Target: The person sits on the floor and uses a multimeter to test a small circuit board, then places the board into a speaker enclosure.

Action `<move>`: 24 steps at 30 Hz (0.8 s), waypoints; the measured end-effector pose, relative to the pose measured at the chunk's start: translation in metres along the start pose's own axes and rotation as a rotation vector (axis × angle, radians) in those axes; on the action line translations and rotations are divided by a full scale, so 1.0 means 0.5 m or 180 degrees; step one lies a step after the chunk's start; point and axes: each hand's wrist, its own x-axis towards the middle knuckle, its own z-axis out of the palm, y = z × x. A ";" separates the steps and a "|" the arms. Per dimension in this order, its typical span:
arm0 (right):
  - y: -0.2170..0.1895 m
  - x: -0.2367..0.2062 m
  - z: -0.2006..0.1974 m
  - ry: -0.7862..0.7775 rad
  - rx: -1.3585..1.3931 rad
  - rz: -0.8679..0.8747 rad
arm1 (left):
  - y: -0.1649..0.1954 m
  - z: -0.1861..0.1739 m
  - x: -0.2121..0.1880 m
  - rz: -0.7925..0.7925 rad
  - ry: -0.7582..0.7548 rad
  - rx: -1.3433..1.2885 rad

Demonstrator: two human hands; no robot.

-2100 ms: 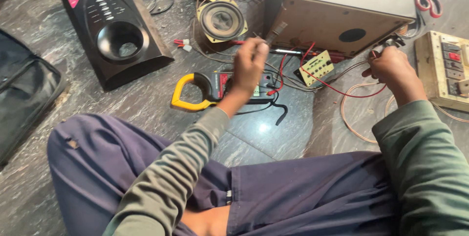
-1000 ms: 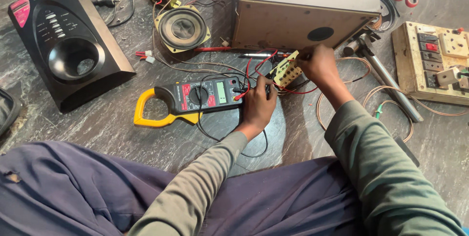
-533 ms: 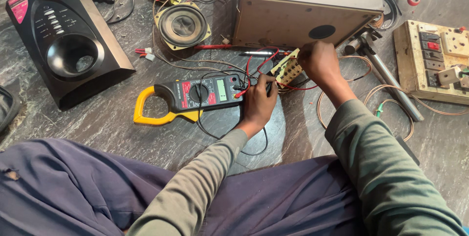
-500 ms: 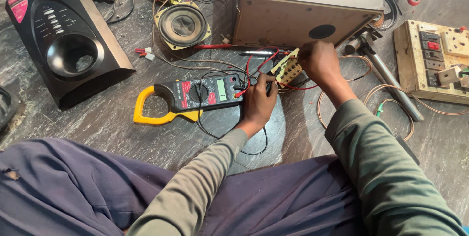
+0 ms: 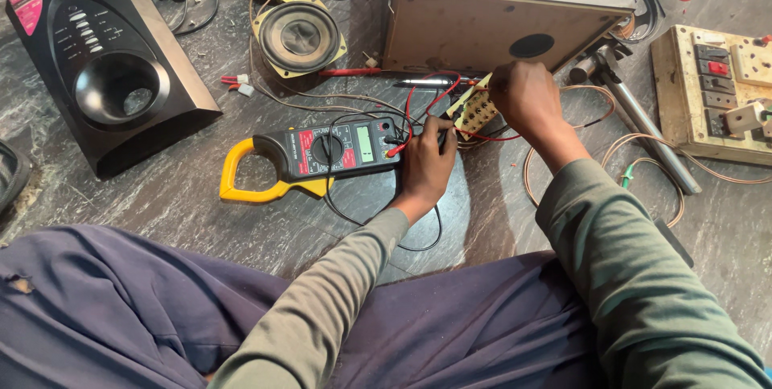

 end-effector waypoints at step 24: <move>-0.005 0.007 -0.005 -0.0079 -0.0208 -0.0039 | -0.006 0.002 -0.002 0.0039 0.0133 -0.0121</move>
